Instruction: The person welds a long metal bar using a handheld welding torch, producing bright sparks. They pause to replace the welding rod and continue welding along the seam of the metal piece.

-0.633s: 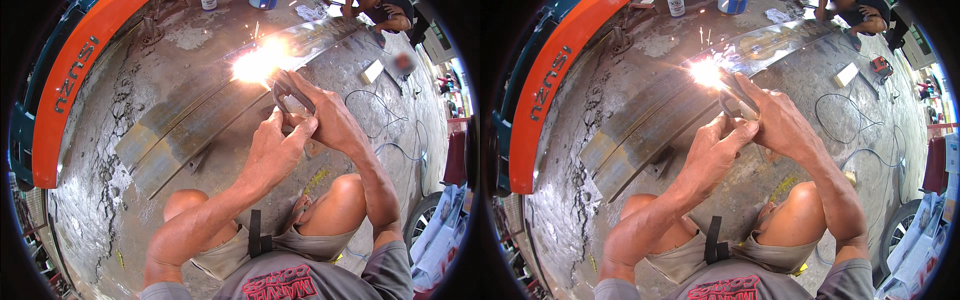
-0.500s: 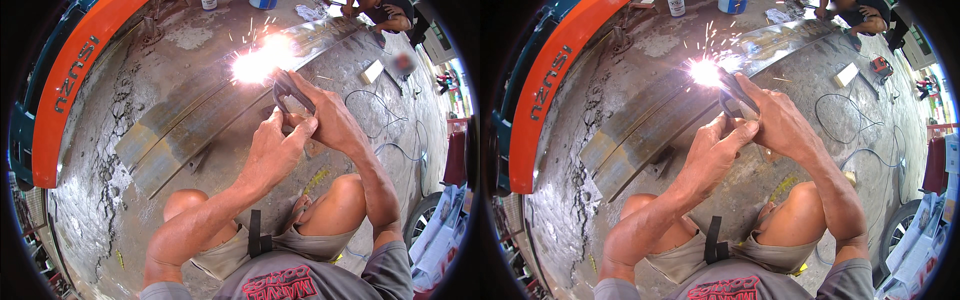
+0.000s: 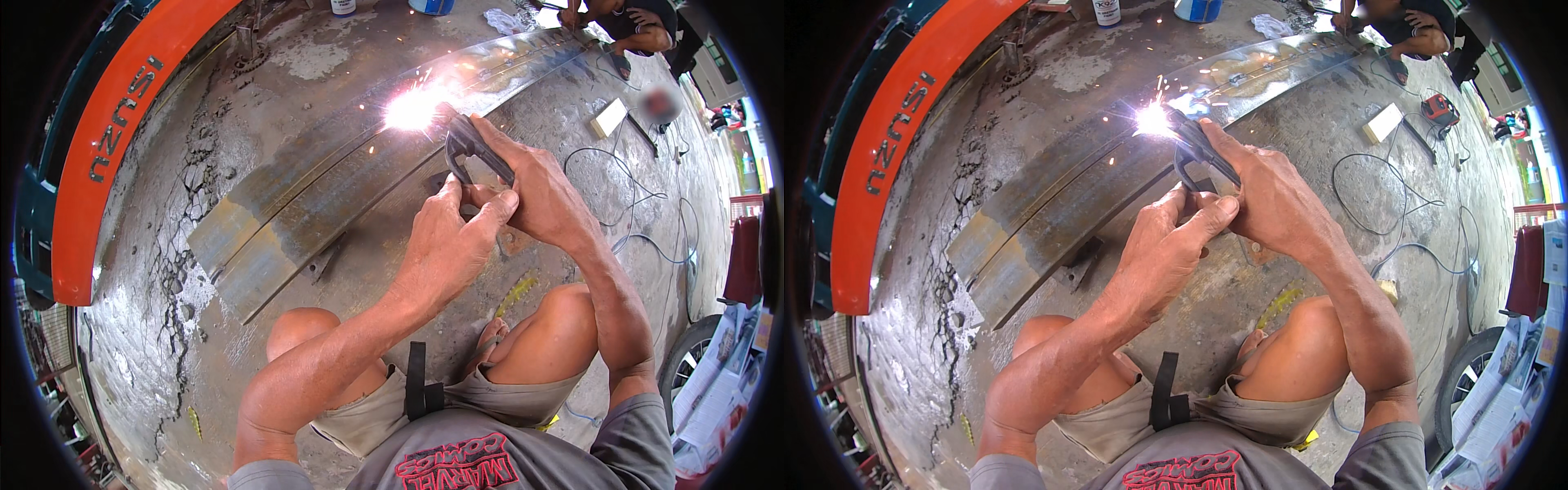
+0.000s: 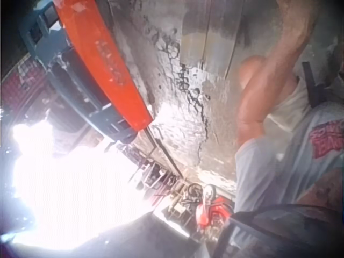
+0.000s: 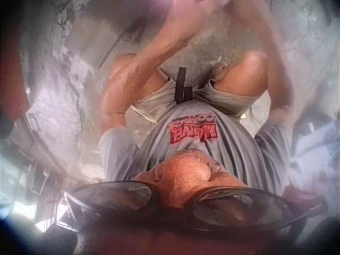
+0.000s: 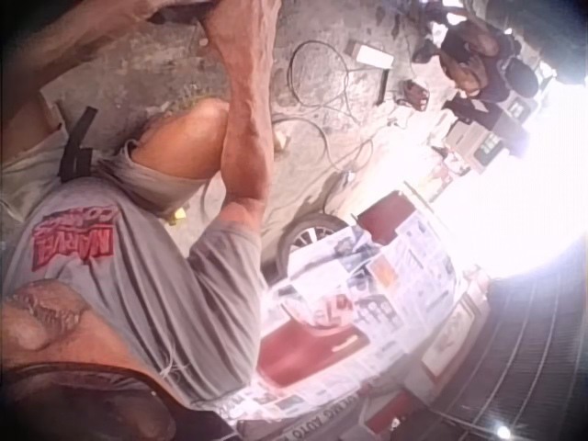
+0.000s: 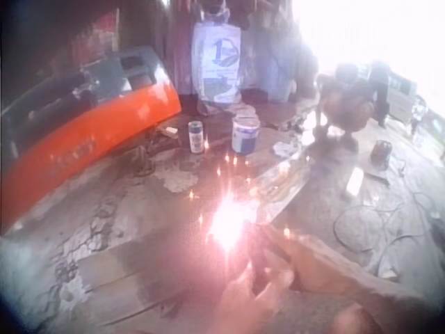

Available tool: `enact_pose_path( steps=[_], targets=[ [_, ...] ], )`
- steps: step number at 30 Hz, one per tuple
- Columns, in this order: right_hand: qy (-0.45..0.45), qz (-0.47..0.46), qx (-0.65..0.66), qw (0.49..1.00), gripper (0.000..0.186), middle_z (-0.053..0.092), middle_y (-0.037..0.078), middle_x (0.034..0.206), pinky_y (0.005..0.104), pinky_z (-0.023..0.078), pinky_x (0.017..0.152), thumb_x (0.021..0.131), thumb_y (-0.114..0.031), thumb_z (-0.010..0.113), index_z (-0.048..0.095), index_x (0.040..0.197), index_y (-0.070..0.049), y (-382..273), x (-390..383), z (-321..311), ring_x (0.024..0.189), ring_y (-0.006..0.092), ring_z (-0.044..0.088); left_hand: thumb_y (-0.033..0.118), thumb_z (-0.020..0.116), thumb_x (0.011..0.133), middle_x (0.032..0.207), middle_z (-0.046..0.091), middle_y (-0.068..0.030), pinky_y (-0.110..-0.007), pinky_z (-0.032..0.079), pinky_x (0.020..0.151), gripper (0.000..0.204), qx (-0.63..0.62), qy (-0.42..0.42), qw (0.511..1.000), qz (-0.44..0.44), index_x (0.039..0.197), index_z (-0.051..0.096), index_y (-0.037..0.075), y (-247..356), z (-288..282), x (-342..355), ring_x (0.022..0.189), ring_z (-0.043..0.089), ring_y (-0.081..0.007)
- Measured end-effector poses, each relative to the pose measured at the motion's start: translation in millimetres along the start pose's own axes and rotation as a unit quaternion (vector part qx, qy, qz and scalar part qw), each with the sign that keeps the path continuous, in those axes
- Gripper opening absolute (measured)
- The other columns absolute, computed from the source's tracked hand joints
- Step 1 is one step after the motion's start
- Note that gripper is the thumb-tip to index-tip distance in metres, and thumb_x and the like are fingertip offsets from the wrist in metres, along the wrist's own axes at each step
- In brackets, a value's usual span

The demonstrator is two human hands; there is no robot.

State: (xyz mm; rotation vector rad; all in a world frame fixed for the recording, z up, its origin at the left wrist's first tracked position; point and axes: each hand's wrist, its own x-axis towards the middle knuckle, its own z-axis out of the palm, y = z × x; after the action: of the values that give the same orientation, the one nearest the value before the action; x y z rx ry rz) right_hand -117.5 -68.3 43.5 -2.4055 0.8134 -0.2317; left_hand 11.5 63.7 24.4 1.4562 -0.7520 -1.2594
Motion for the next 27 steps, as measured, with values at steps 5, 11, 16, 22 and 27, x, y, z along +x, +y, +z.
enact_pose_path(
  steps=[5,11,16,22,27],
  targets=[
    [-0.019,0.019,-0.018,0.999,0.081,0.077,0.028,0.12,0.0477,0.058,0.096,0.093,-0.018,0.081,0.045,0.164,-0.002,-4.4,1.2,-2.0,0.11,0.0425,0.077,0.043,0.07,0.099,0.108,0.076,-0.0254,-0.045,0.054,0.097,0.057,-0.004,-0.003,1.0,-0.005,0.117,0.071,-0.011,1.0,-1.3,-0.9,0.103,0.074,-0.0322],
    [-0.012,0.016,-0.015,1.0,0.081,0.077,0.028,0.118,0.047,0.058,0.094,0.093,-0.018,0.082,0.046,0.164,-0.001,-4.6,1.5,-1.3,0.107,0.041,0.078,0.043,0.07,0.099,0.108,0.077,-0.0251,-0.046,0.054,0.098,0.057,0.003,-0.002,1.0,-0.001,0.118,0.07,-0.011,-0.9,-1.6,1.3,0.104,0.074,-0.0326],
    [-0.03,0.031,-0.008,0.999,0.082,0.077,0.028,0.118,0.0475,0.058,0.094,0.092,-0.018,0.082,0.046,0.163,0.0,-9.5,2.6,-4.0,0.106,0.042,0.078,0.049,0.07,0.104,0.109,0.07,-0.0088,-0.037,0.05,0.087,0.051,-0.007,-0.022,1.0,-0.02,0.121,0.069,0.001,-3.8,-3.8,1.7,0.1,0.061,-0.0159],
    [-0.002,-0.008,-0.015,1.0,0.082,0.077,0.031,0.102,0.051,0.059,0.087,0.092,-0.025,0.083,0.047,0.162,0.0,-3.7,3.6,0.4,0.094,0.043,0.079,0.049,0.071,0.104,0.109,0.071,-0.0098,-0.036,0.05,0.086,0.052,-0.002,-0.029,0.999,-0.02,0.122,0.069,0.0,-1.6,-5.4,1.3,0.098,0.061,-0.0156],
    [0.022,-0.032,-0.005,0.999,0.083,0.077,0.031,0.107,0.0518,0.059,0.088,0.092,-0.025,0.084,0.047,0.162,0.0,6.6,3.7,6.2,0.097,0.0452,0.079,0.049,0.071,0.104,0.108,0.071,-0.0104,-0.035,0.05,0.085,0.053,-0.005,-0.028,0.999,-0.025,0.123,0.069,0.0,0.0,-3.6,0.9,0.096,0.061,-0.0152]
  ],
)
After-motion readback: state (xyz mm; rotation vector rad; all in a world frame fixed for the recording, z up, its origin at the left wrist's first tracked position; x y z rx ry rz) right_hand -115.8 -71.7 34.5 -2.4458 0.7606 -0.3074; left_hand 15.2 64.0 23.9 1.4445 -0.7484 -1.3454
